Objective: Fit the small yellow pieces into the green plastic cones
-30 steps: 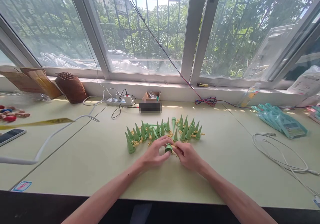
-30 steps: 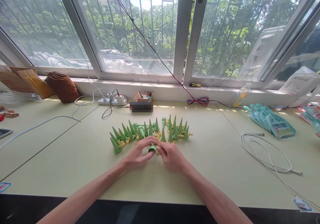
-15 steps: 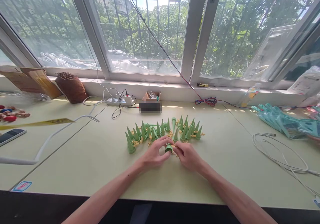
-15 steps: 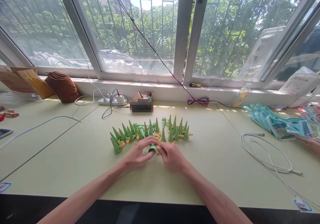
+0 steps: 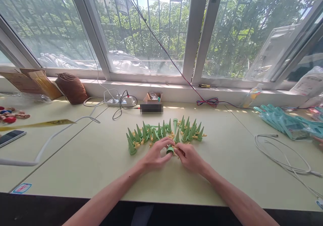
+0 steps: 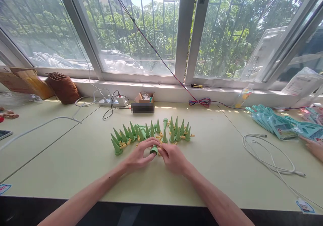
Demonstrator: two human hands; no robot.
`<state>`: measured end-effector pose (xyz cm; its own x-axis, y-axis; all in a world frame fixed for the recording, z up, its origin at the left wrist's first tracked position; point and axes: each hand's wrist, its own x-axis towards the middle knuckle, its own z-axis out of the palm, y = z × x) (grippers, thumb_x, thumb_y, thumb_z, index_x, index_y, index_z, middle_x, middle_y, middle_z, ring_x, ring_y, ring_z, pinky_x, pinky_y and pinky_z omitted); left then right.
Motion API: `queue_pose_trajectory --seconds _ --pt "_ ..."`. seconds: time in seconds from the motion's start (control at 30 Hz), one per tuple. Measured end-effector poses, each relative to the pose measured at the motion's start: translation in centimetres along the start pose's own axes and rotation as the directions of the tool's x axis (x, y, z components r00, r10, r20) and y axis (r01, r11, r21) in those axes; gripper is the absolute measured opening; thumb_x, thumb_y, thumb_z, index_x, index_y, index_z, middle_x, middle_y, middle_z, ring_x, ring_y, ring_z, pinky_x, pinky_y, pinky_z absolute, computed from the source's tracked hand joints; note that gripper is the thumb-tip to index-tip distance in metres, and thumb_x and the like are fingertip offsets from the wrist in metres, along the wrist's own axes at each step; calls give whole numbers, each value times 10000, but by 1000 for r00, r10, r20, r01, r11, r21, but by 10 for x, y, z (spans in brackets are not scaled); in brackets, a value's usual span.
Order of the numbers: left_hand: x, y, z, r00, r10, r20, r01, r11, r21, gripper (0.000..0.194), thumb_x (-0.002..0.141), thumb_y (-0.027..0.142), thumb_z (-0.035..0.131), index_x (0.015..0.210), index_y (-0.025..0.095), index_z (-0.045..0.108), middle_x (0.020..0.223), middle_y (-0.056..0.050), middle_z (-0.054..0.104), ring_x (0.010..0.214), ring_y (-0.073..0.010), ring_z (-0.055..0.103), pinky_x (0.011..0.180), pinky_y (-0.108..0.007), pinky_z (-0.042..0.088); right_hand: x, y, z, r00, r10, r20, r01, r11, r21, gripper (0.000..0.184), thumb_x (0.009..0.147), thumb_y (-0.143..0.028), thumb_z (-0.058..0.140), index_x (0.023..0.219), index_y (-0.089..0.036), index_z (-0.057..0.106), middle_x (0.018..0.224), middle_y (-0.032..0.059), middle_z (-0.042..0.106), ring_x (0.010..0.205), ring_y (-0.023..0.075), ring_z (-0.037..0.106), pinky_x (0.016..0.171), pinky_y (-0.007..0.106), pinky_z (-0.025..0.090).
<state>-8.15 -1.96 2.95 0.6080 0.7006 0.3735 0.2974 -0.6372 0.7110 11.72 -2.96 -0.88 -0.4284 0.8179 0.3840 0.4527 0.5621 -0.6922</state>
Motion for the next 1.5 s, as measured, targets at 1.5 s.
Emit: queue_pose_trajectory --seconds 1.5 --pt "0 -5 2 998 -39 50 34 996 87 304 803 95 521 1080 195 594 1058 -62 624 973 -201 580 825 -309 479 1 -2 -2 1000 2 8 -2 999 -45 242 958 -183 452 717 -202 444 601 -45 433 541 112 377 540 239 292"
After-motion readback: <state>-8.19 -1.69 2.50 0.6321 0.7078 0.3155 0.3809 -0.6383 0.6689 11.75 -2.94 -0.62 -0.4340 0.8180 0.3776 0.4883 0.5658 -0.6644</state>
